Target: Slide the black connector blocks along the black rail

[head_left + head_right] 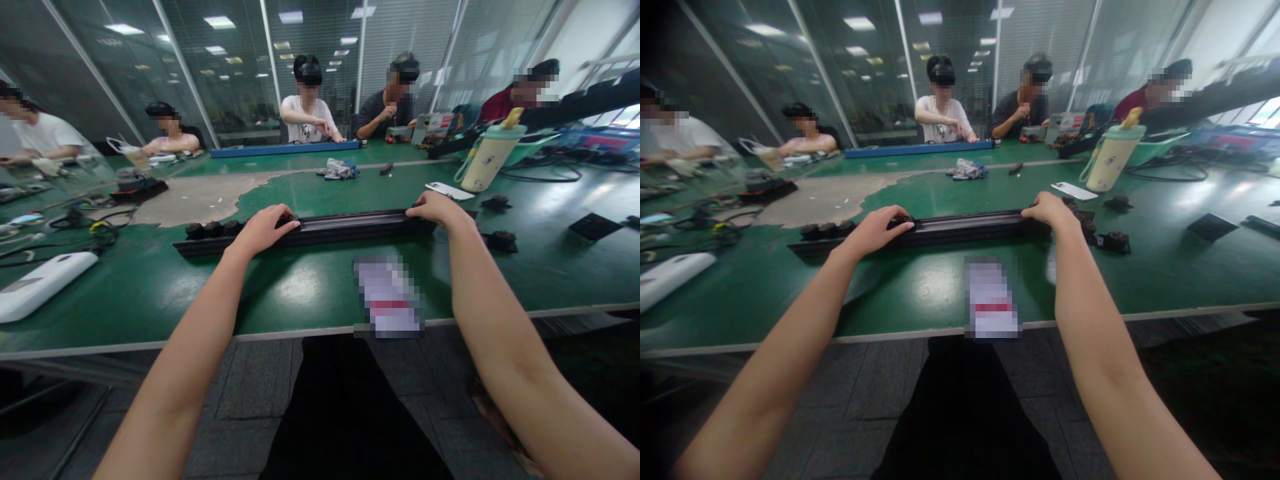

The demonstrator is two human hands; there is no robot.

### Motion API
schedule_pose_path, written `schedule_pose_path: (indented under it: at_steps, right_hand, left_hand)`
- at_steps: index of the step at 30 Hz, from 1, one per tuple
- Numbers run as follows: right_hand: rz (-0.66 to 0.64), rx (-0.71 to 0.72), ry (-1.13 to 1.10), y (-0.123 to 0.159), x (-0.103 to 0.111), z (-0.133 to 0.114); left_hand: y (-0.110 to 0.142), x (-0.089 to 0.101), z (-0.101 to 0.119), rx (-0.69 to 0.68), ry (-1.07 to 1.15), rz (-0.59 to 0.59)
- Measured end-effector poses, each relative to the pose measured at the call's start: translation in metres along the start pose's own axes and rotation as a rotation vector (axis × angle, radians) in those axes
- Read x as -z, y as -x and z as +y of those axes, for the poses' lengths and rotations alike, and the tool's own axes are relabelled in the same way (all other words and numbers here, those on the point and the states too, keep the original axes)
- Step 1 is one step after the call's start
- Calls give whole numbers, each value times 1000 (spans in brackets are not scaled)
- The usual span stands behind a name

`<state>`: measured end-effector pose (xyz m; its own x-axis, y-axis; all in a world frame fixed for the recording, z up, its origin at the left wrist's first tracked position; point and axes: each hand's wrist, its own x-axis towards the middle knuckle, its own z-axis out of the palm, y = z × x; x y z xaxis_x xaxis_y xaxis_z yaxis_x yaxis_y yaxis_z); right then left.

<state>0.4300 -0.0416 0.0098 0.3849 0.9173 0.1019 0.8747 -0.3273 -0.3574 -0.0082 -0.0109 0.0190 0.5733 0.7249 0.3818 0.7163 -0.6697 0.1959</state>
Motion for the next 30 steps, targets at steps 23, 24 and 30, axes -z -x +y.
schedule_pose_path:
  at_steps: [23, 24, 30]
  right_hand:
    - [-40, -26, -20, 6, 9, -2]
    - [-38, -19, -15, 5, 9, -2]
    - [-48, -25, -5, 3, 8, 0]
  left_hand:
    - [1, 1, 1, 17, 2, -5]
    - [0, 1, 1, 15, 1, -5]
    - [0, 1, 1, 11, 5, -8]
